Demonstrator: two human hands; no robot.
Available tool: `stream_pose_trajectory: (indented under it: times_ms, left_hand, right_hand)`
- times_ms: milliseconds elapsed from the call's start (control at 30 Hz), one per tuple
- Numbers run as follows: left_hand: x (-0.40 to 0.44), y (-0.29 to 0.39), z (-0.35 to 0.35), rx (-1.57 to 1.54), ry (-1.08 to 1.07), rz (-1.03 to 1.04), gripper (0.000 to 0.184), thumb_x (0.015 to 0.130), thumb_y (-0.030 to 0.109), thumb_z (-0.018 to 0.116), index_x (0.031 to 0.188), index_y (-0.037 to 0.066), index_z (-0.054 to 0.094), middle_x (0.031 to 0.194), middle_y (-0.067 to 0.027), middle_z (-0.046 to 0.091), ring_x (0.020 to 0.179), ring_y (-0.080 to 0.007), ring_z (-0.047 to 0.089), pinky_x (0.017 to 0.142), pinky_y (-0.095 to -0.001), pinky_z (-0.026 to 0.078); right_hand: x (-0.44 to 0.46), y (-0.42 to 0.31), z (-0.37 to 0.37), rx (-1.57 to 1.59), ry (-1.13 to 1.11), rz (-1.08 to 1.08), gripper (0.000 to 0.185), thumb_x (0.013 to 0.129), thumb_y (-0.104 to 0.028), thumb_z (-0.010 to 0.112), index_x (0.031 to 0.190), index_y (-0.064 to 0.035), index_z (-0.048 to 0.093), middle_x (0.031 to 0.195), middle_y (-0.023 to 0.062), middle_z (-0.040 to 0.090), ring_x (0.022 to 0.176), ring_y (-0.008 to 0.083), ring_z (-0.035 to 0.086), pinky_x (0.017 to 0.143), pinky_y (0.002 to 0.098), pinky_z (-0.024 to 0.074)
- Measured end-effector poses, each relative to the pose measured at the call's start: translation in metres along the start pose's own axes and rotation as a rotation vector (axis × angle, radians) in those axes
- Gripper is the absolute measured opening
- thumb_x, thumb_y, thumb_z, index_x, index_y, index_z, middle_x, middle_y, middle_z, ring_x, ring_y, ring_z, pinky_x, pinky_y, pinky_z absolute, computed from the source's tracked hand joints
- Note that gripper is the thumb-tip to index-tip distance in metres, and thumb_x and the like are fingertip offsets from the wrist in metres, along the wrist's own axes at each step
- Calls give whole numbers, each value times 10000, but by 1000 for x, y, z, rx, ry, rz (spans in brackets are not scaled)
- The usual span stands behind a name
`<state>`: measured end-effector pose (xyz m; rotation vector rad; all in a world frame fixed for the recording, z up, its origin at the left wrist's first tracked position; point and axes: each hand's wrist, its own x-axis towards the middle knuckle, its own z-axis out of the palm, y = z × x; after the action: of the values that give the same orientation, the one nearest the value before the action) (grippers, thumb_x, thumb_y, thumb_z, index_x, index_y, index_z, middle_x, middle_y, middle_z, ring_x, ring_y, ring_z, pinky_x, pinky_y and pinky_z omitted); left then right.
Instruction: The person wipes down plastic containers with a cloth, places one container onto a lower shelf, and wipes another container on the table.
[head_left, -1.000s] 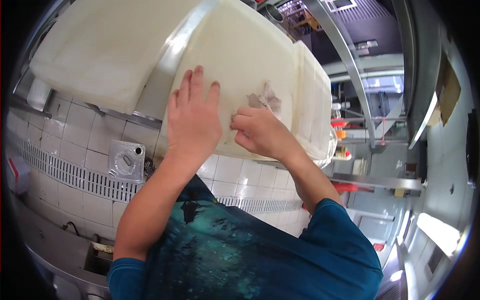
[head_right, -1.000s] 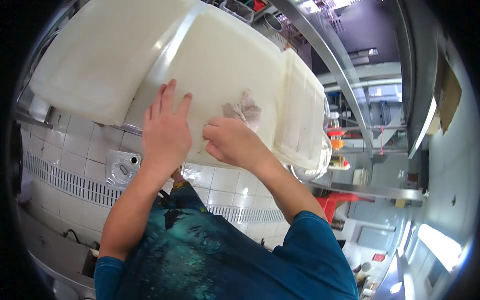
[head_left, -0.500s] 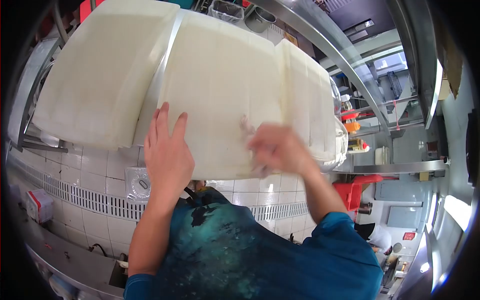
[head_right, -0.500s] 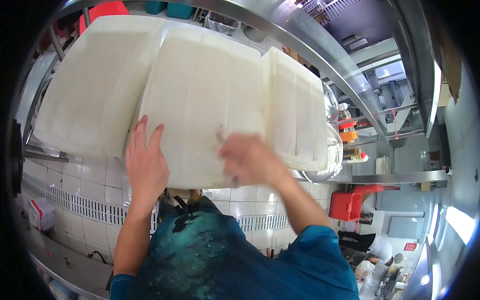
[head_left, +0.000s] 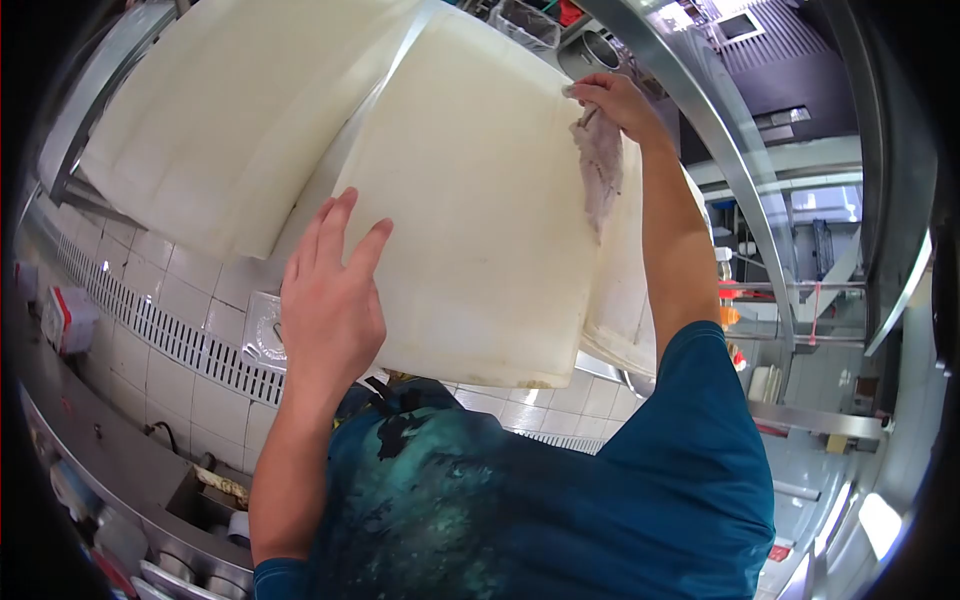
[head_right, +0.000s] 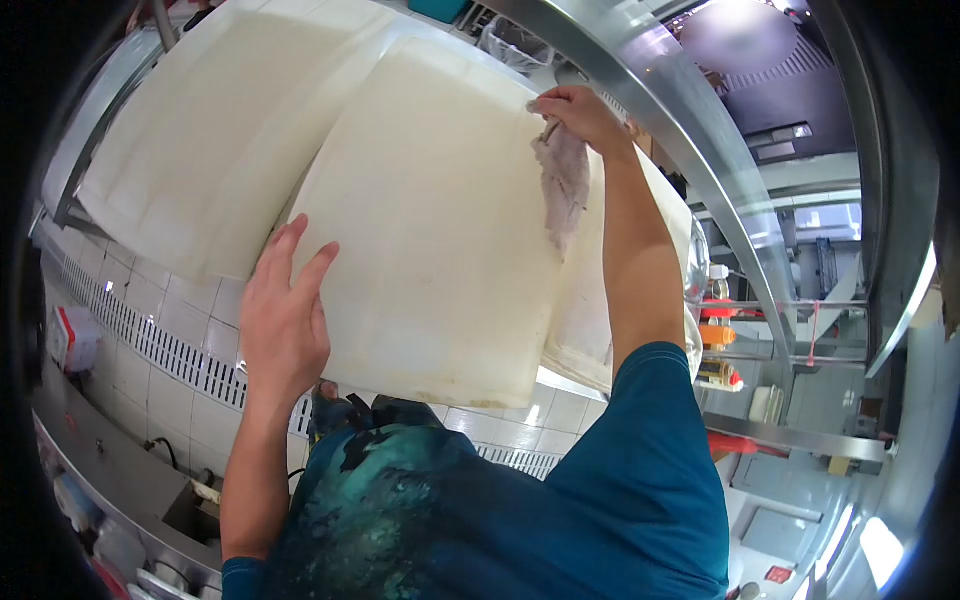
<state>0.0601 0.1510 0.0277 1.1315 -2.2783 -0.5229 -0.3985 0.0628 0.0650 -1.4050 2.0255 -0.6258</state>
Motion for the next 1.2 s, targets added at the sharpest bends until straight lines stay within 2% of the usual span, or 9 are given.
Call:
stream_pose_trajectory:
  times_ms: [300, 367, 500, 567, 700, 900, 967, 1067, 1200]
  left_hand:
    - [1, 2, -3, -21, -3, -32, 472, 757, -66, 556, 1194, 89, 643, 1443, -142, 475, 1339, -346, 446, 1059, -455, 404]
    - [1, 2, -3, -24, 1, -26, 468, 756, -63, 559, 1190, 88, 643, 1439, -141, 478, 1338, -345, 447, 1057, -453, 405]
    - [3, 2, -3, -43, 2, -16, 469, 755, -64, 554, 1190, 88, 644, 1435, -141, 480, 1334, -345, 450, 1053, -453, 409]
    - [2, 0, -2, -66, -9, -20, 471, 755, -65, 553, 1191, 89, 644, 1434, -141, 479, 1333, -344, 451, 1052, -454, 409]
    - [2, -2, 2, -26, -9, -3, 494, 758, -67, 548, 1216, 97, 636, 1439, -139, 471, 1333, -341, 451, 1050, -453, 411]
    - [2, -4, 7, 20, 5, 27, 481, 767, -55, 544, 1215, 95, 637, 1437, -135, 472, 1333, -331, 452, 1008, -443, 425]
    - [1, -6, 7, 30, 33, 44, 468, 759, -45, 545, 1197, 86, 647, 1428, -139, 478, 1330, -323, 455, 970, -433, 437]
    - [1, -7, 7, 27, 47, 69, 467, 761, -41, 541, 1199, 84, 646, 1425, -139, 481, 1327, -328, 457, 974, -432, 435]
    - [1, -6, 8, 14, 39, 63, 462, 765, -37, 541, 1201, 83, 641, 1421, -140, 482, 1324, -332, 457, 982, -434, 429]
  right_hand:
    - [53, 7, -8, -317, -17, -92, 283, 821, -202, 732, 995, 20, 702, 897, 61, 707, 804, 120, 644, 747, 268, 508]
    - [52, 3, -2, -513, 198, -156, 330, 778, -222, 711, 1034, -14, 702, 938, 141, 725, 868, 263, 696, 803, 360, 524]
    - [39, -15, 26, -695, 208, 64, 335, 816, -225, 651, 1072, -11, 683, 1034, 208, 703, 961, 363, 681, 865, 431, 518]
    - [39, 10, 46, -915, 568, -141, 236, 797, -245, 663, 893, -35, 711, 886, 209, 705, 878, 393, 676, 796, 435, 529]
    - [26, 4, 39, -836, 400, -324, 217, 819, -211, 601, 801, -15, 693, 793, 216, 682, 818, 409, 669, 774, 482, 518]
    - [14, -14, 33, -752, 166, -242, 229, 795, -196, 582, 855, -13, 707, 795, 210, 687, 796, 379, 685, 769, 449, 528]
    - [-5, -20, 40, -738, 135, -171, 229, 782, -152, 554, 863, 5, 700, 864, 237, 684, 867, 404, 667, 799, 438, 531]
    - [-39, -18, 52, -820, 97, -361, 215, 807, -166, 554, 891, -51, 715, 947, 184, 696, 928, 362, 653, 851, 439, 519]
    - [-112, -36, 82, -782, 77, -296, 203, 828, -160, 548, 901, -53, 704, 970, 168, 685, 944, 347, 647, 849, 434, 520]
